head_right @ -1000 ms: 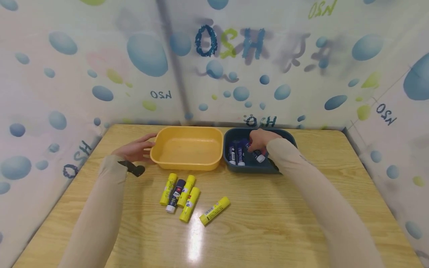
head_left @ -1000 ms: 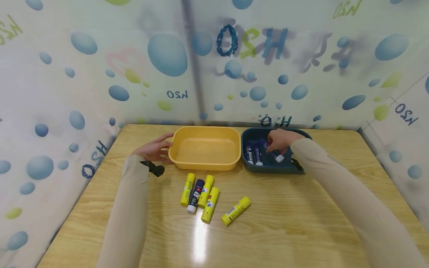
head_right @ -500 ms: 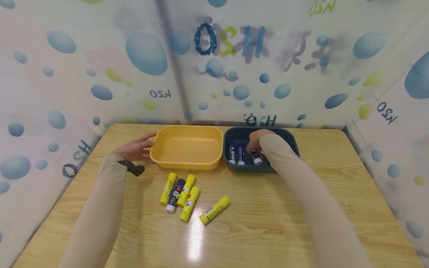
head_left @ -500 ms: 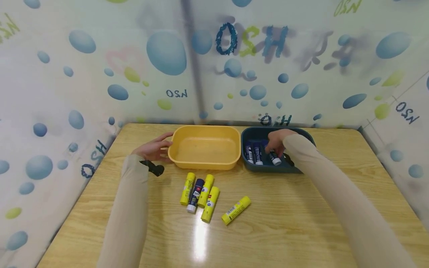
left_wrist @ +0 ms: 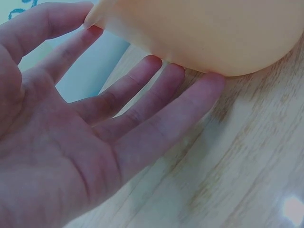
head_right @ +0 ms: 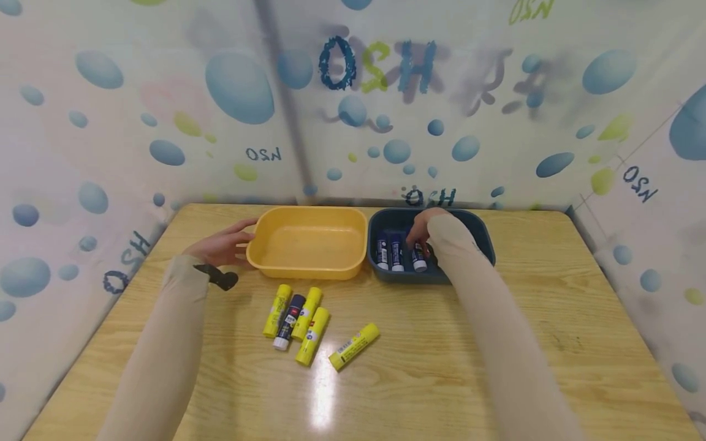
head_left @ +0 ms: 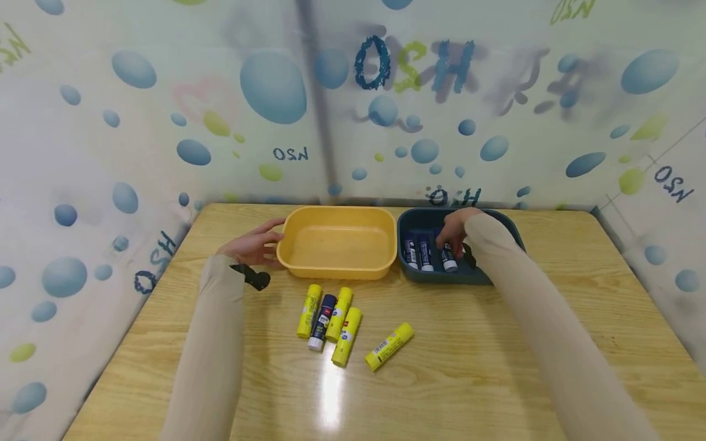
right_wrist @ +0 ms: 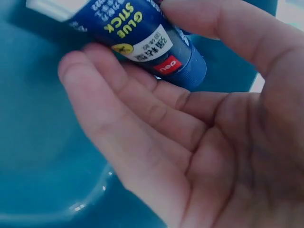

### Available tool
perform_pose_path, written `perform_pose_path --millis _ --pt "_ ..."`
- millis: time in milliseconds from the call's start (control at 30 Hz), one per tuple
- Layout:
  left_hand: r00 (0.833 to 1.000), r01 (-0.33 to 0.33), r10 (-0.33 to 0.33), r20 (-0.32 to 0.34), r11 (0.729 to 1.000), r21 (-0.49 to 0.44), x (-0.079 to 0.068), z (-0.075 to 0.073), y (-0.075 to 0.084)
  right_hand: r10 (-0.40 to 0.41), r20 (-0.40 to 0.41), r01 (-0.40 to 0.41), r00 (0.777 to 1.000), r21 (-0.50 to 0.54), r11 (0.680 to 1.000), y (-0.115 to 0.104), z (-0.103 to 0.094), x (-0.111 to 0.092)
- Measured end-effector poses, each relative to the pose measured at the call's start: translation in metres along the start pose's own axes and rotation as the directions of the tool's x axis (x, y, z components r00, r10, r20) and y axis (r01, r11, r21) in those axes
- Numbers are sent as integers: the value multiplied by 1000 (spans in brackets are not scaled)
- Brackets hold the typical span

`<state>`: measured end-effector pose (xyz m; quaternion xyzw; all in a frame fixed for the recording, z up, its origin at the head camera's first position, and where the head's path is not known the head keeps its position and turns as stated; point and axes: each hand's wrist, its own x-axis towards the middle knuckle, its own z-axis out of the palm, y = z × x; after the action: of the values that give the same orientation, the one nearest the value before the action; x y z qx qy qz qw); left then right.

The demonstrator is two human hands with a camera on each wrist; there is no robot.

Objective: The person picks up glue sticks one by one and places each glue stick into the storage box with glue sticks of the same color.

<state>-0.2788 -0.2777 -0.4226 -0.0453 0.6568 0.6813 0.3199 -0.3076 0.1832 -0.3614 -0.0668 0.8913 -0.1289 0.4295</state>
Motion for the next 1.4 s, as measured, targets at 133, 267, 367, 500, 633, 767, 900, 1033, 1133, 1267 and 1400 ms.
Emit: perform_pose_path --millis 133,267,367,500,633,767,900,1033,1133,1267,1400 --pt "1000 0 0 6 1000 -9 0 0 0 -24 32 24 999 -1 1000 2 2 5" --pt "1000 6 -6 7 1000 -22 1 0 0 -39 32 40 999 -4 999 6 3 11" --pt "1000 7 -7 6 1000 -17 0 -1 0 -49 29 47 998 54 997 7 3 13" --pt "1000 2 -2 2 1000 -5 -1 -1 0 -62 13 60 998 132 989 6 2 11" --pt "1000 3 -3 0 1000 0 -2 0 1 -64 -7 64 998 138 988 4 0 7" --pt "1000 0 0 9 1000 1 -3 0 0 -67 -26 70 997 127 989 1 -1 1" --pt "1000 -8 8 26 1000 4 -3 0 -1 -71 -65 76 995 81 994 1 0 -6" --pt "1000 -5 6 28 1000 -5 -2 -1 -1 -102 -86 103 991 16 995 3 1 -14" --pt "1000 -7 8 24 1000 -3 -3 0 -1 -141 -90 141 986 -4 990 3 2 -20" --pt "1000 -5 5 17 1000 -7 -4 1 0 -198 -92 195 976 -36 980 2 6 -29" --pt "1000 1 -1 17 1000 -11 -5 2 1 -236 -104 226 966 -99 969 -3 14 -33"
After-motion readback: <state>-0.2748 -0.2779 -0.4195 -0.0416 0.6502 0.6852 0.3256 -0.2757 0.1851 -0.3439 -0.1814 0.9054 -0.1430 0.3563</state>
